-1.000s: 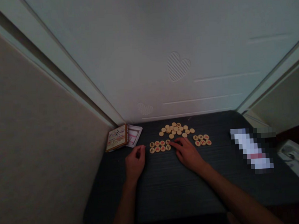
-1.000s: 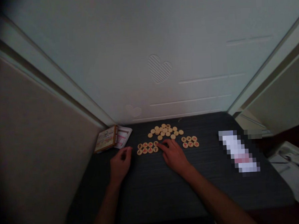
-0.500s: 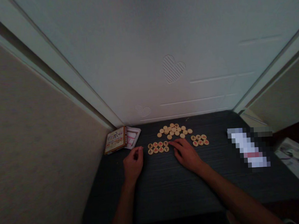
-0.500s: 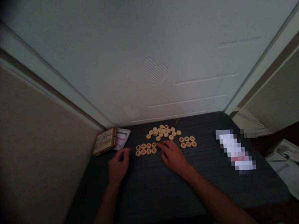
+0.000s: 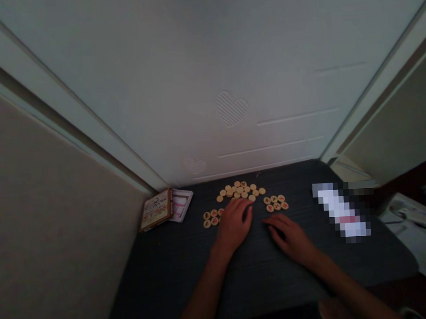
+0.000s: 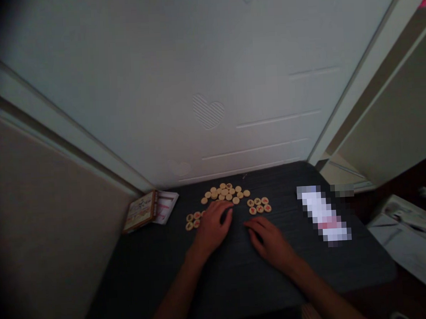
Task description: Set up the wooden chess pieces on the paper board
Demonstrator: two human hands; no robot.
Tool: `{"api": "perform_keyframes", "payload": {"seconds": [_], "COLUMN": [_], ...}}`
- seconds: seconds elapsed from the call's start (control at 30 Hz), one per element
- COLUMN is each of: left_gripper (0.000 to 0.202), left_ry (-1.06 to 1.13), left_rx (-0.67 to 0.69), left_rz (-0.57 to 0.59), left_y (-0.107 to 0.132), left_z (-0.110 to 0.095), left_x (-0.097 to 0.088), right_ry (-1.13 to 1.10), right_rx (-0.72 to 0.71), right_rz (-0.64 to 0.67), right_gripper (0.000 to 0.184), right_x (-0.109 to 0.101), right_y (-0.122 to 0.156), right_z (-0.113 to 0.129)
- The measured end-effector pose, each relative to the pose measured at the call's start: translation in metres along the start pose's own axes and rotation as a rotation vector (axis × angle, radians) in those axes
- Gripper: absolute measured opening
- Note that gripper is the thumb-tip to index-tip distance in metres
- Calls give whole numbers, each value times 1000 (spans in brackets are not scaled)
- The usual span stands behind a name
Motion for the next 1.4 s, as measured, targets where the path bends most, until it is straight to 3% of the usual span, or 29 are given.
{"api": "perform_keyframes", "payload": {"seconds": [0.1,0.17,0.37,0.5,0.8,1.1,1.4], "left_gripper": [32,35,29,22,26,22,24], "left_ry": [-137,-230,-319,-178,85,696,877], "left_rx": [25,-2,15,81,29,-263,-370], "left_rz": [35,42,82,110,125,93,174], "left_y": [-8,-8,9,19,26,24,29], "left_z": [-14,-14,-7,-5,-1,3,4], "left_x": [31,43,43,41,43,41,48], "right_ry": [-29,-41,-39,-33,-36,-39,-66], "right_rx": [26,41,59,67,85,54,68], "right_rz": [-76,-113,-109,-130,-138,-160,-115], "right_gripper": [30,28,26,24,24,27,24], "right_x": [-9,-11,-8,-10,-10,-4,1], "right_y": [4,4,0,0,1,-8,-9], "right_z": [-7,-10,-12,-13,-13,-4,-3]}}
Point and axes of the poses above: each hand's wrist, its own y-axis away from the middle knuckle, its own x-axis out of the palm, z = x × y, the point moved 4 cm from there along -y, towards the middle knuckle, and after that the axes turned 2 degrees about -y, right-handed, at the moved point
